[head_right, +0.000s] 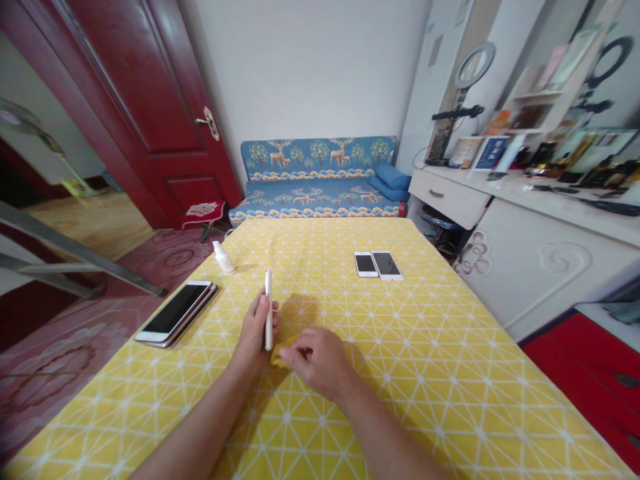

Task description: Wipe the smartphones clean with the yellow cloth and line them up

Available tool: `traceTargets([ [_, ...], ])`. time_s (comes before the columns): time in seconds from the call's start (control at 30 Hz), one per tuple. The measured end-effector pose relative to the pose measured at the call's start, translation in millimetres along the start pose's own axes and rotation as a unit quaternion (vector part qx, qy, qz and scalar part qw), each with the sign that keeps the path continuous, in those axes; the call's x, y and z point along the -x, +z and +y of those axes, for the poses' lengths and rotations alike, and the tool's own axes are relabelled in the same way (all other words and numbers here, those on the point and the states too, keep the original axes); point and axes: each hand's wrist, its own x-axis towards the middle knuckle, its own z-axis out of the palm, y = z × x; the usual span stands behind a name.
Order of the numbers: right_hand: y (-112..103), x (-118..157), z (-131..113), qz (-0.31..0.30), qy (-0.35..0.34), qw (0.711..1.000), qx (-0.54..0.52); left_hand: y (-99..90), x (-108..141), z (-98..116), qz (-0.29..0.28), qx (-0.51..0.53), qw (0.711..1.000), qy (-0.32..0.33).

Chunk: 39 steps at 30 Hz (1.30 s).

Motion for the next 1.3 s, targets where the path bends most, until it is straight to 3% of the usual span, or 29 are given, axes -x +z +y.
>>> traceTargets([
  [0.1, 7.4, -0.4, -4.4, 0.034, 0.070, 0.993, -0.085, -4.1, -2.8, -6.0, 0.025, -0.031, 0.998, 0.040],
  [0.23, 13.5, -4.5, 11.2, 0.071, 0.201, 0.944, -0.252, 5.7, 3.7, -16.7, -0.005, -0.033, 0.998, 0.055],
  [0.4, 9.7, -5.9, 22.3, 0.124, 0.216, 0.915, -0.317, 16.1, 13.3, -26.4, -0.071, -0.034, 0.996, 0.044],
  [0.5, -0.8, -7.1, 28.4, 0.197, 0.220, 0.901, -0.317, 12.8, 14.5, -31.2, -0.154, -0.100, 0.981, 0.062],
  [0.63, -33.9, -11.8, 62.4, 0.328, 0.224, 0.876, -0.273, 8.4, 13.4, -33.5, -0.261, -0.273, 0.921, 0.092],
  [0.7, -60.6, -15.7, 92.7, 0.416, 0.224, 0.853, -0.223, 8.7, 13.1, -33.3, -0.271, -0.327, 0.898, 0.114],
  [0.8, -109.6, -21.1, 142.8, 0.498, 0.298, 0.812, -0.065, 10.5, 13.0, -34.4, -0.251, -0.339, 0.899, 0.115],
  [0.83, -126.6, -22.1, 157.4, 0.501, 0.329, 0.800, 0.010, 11.1, 12.8, -35.3, -0.244, -0.336, 0.903, 0.111],
  [0.93, -171.7, -22.9, 188.3, 0.504, 0.378, 0.772, 0.086, 12.2, 11.7, -39.0, -0.233, -0.334, 0.907, 0.110],
  [1.03, -198.1, -22.7, 203.9, 0.475, 0.422, 0.761, 0.130, 12.6, 10.1, -42.4, -0.226, -0.329, 0.911, 0.106],
  [1.3, -202.1, -27.7, 226.6, 0.402, 0.447, 0.777, 0.184, 12.4, 9.9, -42.2, -0.226, -0.317, 0.917, 0.089],
])
